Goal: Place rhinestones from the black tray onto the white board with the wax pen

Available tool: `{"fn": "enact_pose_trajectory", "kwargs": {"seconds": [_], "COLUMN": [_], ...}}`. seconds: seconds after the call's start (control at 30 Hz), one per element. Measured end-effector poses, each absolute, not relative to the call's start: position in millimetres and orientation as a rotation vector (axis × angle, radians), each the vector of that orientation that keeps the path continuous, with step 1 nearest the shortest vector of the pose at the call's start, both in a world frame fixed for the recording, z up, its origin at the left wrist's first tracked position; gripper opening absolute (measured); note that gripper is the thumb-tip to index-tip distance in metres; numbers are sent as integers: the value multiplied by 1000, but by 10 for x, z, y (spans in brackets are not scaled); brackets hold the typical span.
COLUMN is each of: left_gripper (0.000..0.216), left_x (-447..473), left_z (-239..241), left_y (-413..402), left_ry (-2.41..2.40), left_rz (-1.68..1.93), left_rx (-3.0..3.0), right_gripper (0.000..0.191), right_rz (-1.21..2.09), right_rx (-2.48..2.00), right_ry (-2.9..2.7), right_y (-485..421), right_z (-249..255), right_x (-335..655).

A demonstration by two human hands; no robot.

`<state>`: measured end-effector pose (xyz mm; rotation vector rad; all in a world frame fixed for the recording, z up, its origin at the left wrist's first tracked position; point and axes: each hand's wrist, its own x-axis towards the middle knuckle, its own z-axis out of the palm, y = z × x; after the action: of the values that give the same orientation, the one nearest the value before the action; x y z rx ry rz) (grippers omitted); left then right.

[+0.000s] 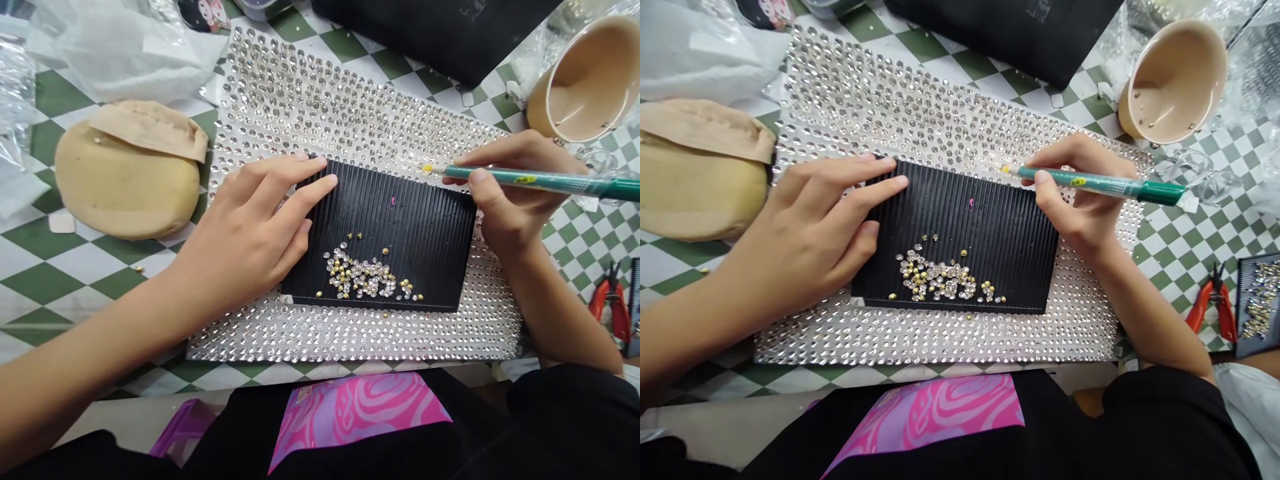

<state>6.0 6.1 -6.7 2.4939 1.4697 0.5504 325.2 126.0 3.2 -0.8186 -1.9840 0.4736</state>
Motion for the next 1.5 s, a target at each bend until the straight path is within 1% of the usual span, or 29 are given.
{"fn": "enact_pose_trajectory", "kwargs": {"seconds": [0.23, 0.4, 0.5, 0.6, 0.67, 0.7, 0.77, 0.8, 0.83, 0.97, 1.13, 1.4, 1.5], "left_gripper": [52, 51, 50, 50, 50, 51, 52, 53, 54, 55, 52, 53, 52], "left_x": [65, 85, 84, 72, 65, 64, 63, 63, 64, 65, 73, 96, 95], "left_z": [-55, -74, -85, -85, -82, -83, -86, -90, -94, -111, -98, -53, -53], "left_y": [68, 67, 71, 79, 81, 82, 82, 82, 83, 88, 90, 91, 94], "left_ry": [1453, 1482, 1483, 1474, 1466, 1465, 1472, 1476, 1476, 1484, 1494, 1454, 1465], "left_rz": [541, 521, 513, 509, 510, 509, 510, 512, 515, 526, 494, 515, 497], "left_rx": [2548, 2569, 2576, 2578, 2579, 2575, 2562, 2554, 2546, 2522, 2548, 2498, 2507], "right_gripper": [13, 16, 17, 18, 19, 17, 19, 19, 19, 19, 24, 20, 28], "right_rz": [433, 327, 314, 323, 318, 341, 578, 689, 735, 895, 928, 908, 963], "right_rx": [-790, -746, -731, -742, -748, -807, -896, -811, -705, -591, -574, -541, -604], "right_ry": [-2056, -2177, -2137, -2089, -2222, -2336, -2482, -2553, -2560, -2522, -2501, -2486, -2393], "right_y": [1244, 1243, 1258, 1158, 1007, 919, 755, 692, 647, 609, 651, 640, 654], "right_z": [75, 85, 91, 267, 472, 573, 711, 734, 723, 505, 378, 378, 403], "right_x": [3242, 3240, 3266, 3267, 3228, 3194, 3108, 3062, 3019, 2935, 2961, 2921, 2965]}}
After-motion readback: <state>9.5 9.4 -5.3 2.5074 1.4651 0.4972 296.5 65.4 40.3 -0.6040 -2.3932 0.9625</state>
